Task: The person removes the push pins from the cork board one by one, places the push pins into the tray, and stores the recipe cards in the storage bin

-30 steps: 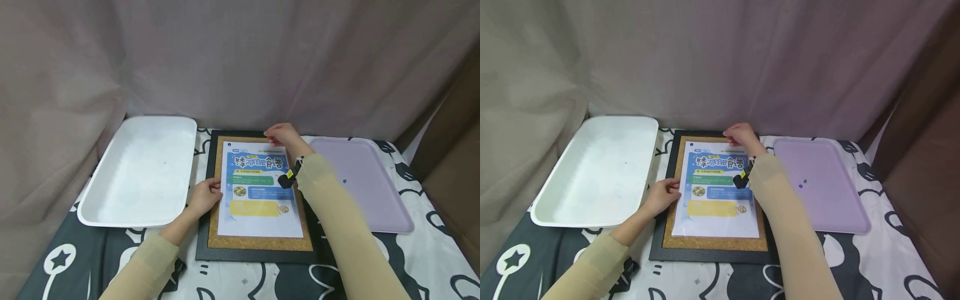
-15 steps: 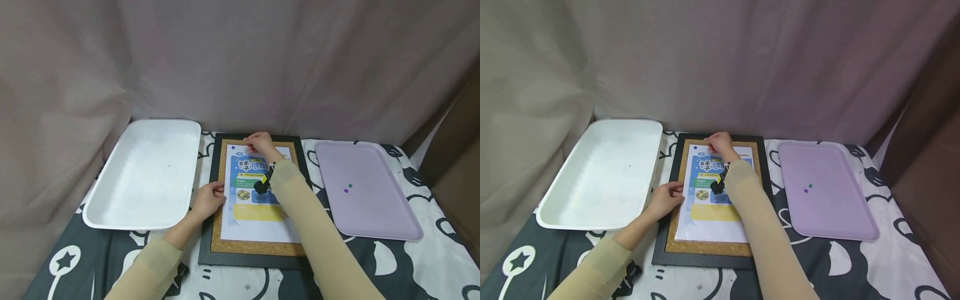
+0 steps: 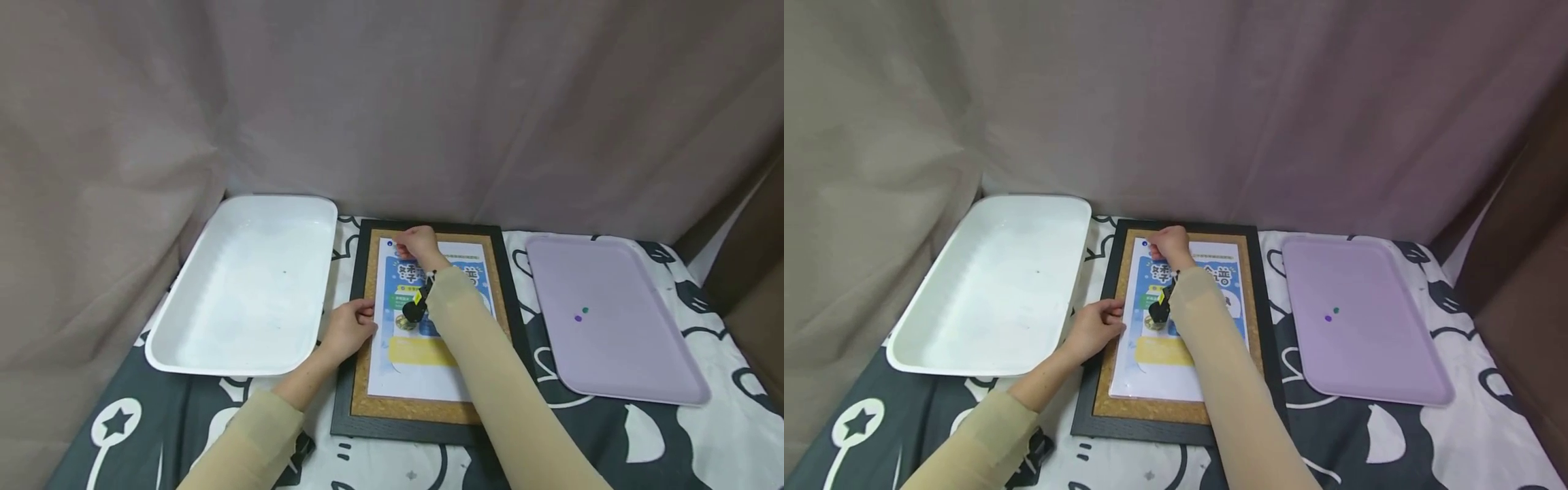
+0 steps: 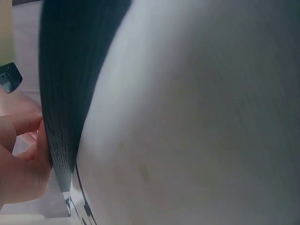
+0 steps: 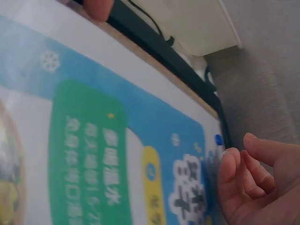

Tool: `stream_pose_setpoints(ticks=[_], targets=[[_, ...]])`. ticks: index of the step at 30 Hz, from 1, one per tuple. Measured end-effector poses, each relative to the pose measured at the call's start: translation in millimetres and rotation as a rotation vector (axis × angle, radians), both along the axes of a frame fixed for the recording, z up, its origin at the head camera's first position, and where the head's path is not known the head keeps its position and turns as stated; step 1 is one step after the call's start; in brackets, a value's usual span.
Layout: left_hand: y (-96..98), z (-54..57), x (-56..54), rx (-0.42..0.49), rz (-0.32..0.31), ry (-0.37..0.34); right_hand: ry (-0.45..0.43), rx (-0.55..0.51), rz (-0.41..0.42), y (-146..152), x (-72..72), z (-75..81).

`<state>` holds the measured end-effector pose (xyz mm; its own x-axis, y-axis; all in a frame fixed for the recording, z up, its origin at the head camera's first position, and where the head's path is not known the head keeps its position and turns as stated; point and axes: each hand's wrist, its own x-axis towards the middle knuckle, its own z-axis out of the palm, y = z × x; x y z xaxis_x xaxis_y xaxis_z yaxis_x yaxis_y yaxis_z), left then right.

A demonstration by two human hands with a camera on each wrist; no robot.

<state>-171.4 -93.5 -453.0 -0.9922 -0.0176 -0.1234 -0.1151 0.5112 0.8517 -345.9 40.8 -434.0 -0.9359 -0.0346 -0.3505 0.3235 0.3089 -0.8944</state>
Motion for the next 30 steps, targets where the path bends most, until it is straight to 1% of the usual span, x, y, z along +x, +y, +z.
stream_pose_setpoints(ticks=[4, 7, 10, 15, 19, 22, 23, 25, 30], targets=[[1.8, -2.2, 1.4, -0.002, -0.009, 0.013, 0.0, 0.045, 0.02, -1.5, 0.5, -8.1], [1.5, -2.7, 2.4, -0.002, -0.011, 0.021, 0.043, 0.105, 0.075, -2.9, 1.0, -9.3], [1.0, -2.6, 2.8, -0.001, -0.011, 0.028, 0.075, 0.148, 0.118, -5.0, 1.3, -8.0], [0.5, -3.2, 1.3, 0.002, -0.014, 0.036, 0.116, 0.197, 0.134, -10.0, 2.2, -5.7], [0.0, -4.2, -1.2, -0.002, -0.013, 0.038, 0.173, 0.297, 0.152, -12.4, 3.5, -4.0], [0.5, -4.2, -2.3, -0.009, -0.022, 0.038, 0.192, 0.355, 0.162, -10.9, 5.3, -1.5], [0.6, -4.0, -2.5, -0.009, -0.024, 0.037, 0.192, 0.363, 0.169, -10.2, 5.6, -0.9], [0.6, -3.4, -2.5, -0.01, -0.022, 0.031, 0.182, 0.346, 0.179, -8.8, 5.9, 0.1], [-0.5, -3.4, -1.3, -0.024, -0.012, 0.015, 0.123, 0.284, 0.208, -7.0, 4.7, -0.4]])
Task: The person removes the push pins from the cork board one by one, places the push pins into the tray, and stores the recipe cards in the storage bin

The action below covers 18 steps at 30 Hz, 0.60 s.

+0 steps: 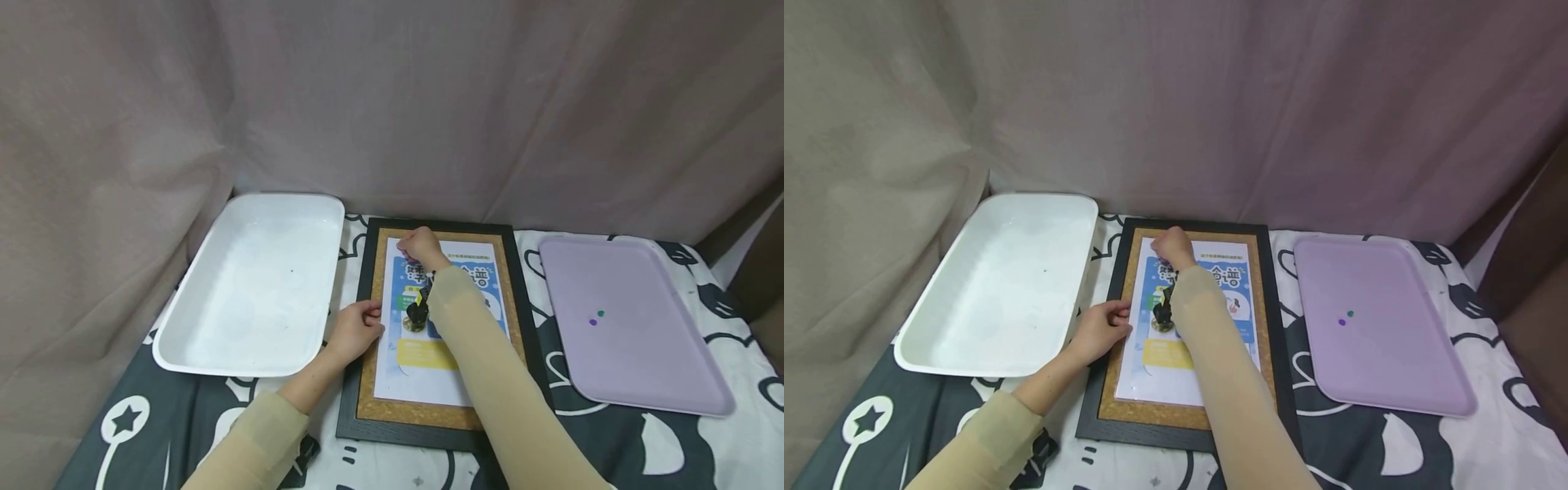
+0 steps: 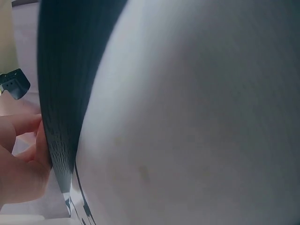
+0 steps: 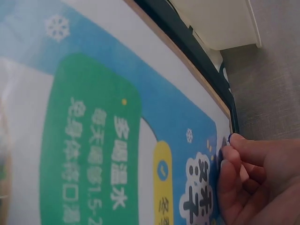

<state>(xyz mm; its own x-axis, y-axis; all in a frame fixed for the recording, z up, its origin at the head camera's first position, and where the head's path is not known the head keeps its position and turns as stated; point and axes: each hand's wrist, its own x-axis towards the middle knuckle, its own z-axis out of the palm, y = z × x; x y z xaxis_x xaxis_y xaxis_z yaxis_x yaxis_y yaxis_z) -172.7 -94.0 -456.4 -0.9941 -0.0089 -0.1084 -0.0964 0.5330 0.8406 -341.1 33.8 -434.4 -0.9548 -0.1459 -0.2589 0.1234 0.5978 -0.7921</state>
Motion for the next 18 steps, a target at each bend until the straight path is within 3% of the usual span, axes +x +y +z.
stream_pose_setpoints(ticks=[12, 18], targets=[[0.8, 3.3, 0.6, 0.013, -0.001, -0.032, -0.155, -0.158, -0.03, 9.5, -2.2, 8.1], [1.5, 5.1, 1.8, 0.005, 0.002, -0.016, -0.189, -0.18, -0.051, 18.7, 5.0, 28.6]])
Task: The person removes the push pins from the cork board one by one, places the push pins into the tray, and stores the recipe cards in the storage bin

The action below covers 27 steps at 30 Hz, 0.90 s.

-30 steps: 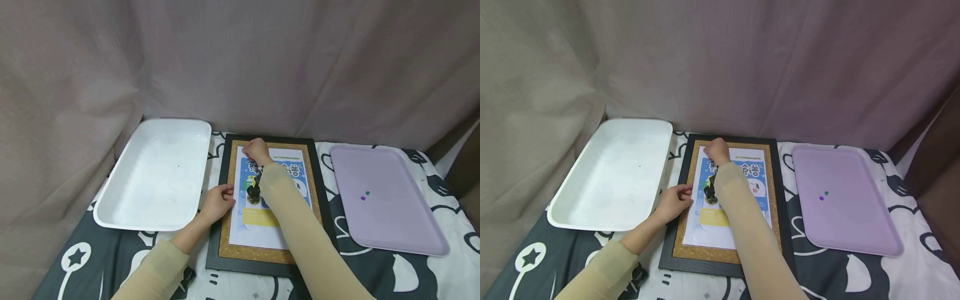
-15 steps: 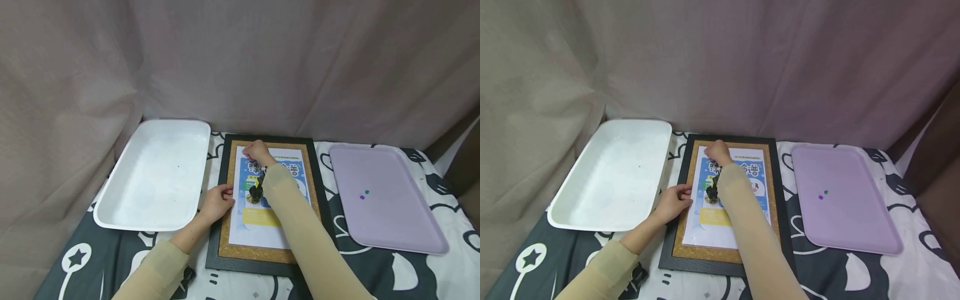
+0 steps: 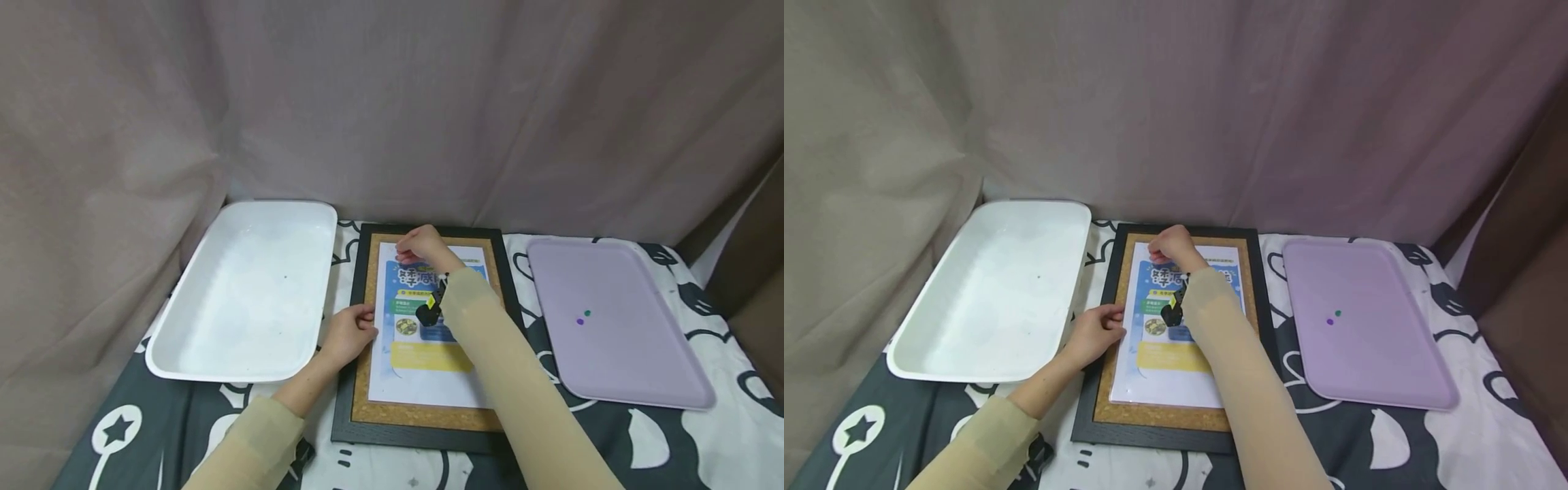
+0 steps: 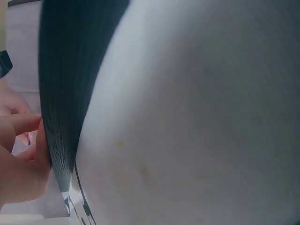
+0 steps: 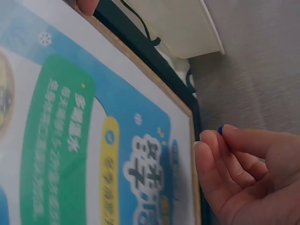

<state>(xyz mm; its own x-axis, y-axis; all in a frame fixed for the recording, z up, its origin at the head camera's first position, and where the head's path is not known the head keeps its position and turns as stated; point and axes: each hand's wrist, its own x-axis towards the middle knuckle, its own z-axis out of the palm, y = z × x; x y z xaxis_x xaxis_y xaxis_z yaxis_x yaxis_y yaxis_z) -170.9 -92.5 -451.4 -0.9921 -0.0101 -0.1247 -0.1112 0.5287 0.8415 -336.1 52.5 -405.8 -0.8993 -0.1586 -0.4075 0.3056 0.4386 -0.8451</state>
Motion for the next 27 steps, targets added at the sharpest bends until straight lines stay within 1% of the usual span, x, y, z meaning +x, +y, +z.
stream_pose_setpoints(ticks=[4, 7, 12, 18, 22, 27], targets=[[0.5, -0.5, 0.7, -0.005, -0.001, 0.009, -0.006, 0.012, 0.006, 6.4, 6.8, 13.4], [0.6, -0.7, 0.7, -0.001, -0.002, 0.005, 0.002, 0.022, 0.002, 9.9, 9.1, 18.0], [0.1, 0.1, 0.8, 0.004, 0.0, -0.003, 0.011, 0.007, -0.023, 15.8, 11.6, 21.0], [-0.1, 0.5, 1.3, 0.007, -0.001, 0.002, -0.023, 0.002, -0.049, 23.3, 16.8, 24.8], [0.1, 0.3, 1.9, 0.004, 0.0, -0.001, -0.048, -0.009, -0.049, 29.3, 21.2, 27.5], [1.1, 0.7, 1.8, -0.002, 0.001, 0.0, -0.048, -0.024, -0.058, 39.3, 24.8, 30.2]])
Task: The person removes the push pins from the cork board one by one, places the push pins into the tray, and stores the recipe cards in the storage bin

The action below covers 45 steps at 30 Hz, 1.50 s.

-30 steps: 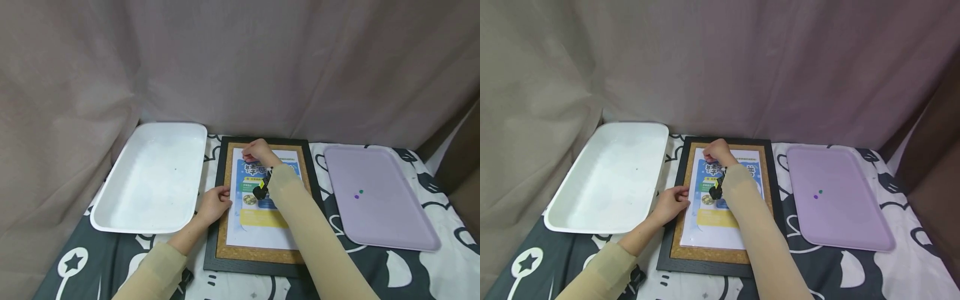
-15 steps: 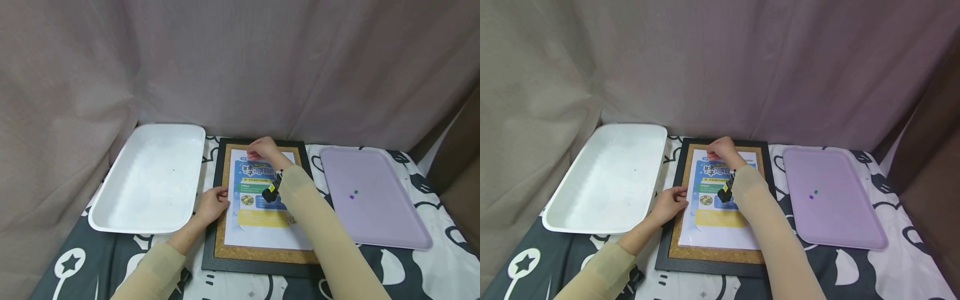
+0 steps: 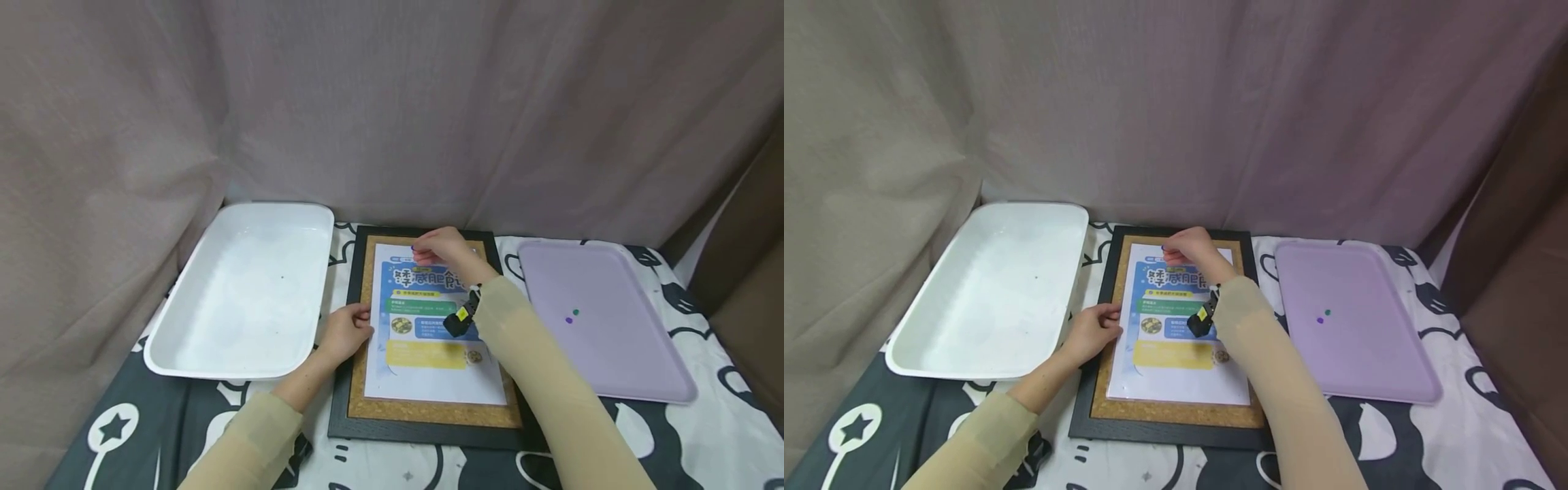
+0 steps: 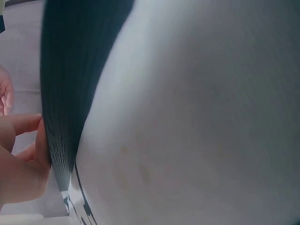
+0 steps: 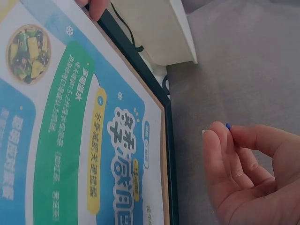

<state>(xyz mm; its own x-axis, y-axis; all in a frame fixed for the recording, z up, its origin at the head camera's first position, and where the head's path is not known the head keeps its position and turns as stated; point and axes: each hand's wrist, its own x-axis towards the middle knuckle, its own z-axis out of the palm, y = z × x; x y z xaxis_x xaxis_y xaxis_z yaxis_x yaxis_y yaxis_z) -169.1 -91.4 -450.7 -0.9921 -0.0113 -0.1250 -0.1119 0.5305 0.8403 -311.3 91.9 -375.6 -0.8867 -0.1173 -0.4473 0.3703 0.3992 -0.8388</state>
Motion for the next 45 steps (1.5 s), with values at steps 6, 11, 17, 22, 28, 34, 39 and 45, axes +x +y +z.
stream_pose_setpoints(ticks=[6, 11, 17, 22, 28, 34, 39, 45], targets=[[0.0, -1.5, -3.9, -0.005, 0.003, -0.011, 0.008, 0.003, -0.009, 14.0, 2.0, 3.7], [-1.0, -2.0, -5.6, -0.003, 0.003, -0.009, 0.027, 0.02, -0.006, 28.5, 4.8, 5.2], [-2.1, -2.5, -6.1, -0.003, 0.006, -0.005, 0.045, 0.029, 0.007, 47.0, 7.6, 3.0], [-2.6, -3.6, -7.9, -0.005, 0.007, 0.001, 0.067, 0.021, 0.024, 60.7, 11.5, 2.7], [-3.9, -4.8, -8.6, -0.001, 0.01, -0.003, 0.067, 0.017, 0.04, 76.0, 17.2, 2.7], [-4.5, -4.5, -7.5, 0.0, 0.016, -0.007, 0.085, 0.025, 0.067, 90.9, 25.5, 4.6], [-3.8, -3.9, -7.8, 0.011, 0.024, -0.005, 0.099, 0.005, 0.081, 102.4, 31.3, 4.9], [-0.6, -2.4, -10.1, 0.043, 0.086, -0.047, 0.097, 0.008, 0.073, 116.2, 37.5, 0.9]])
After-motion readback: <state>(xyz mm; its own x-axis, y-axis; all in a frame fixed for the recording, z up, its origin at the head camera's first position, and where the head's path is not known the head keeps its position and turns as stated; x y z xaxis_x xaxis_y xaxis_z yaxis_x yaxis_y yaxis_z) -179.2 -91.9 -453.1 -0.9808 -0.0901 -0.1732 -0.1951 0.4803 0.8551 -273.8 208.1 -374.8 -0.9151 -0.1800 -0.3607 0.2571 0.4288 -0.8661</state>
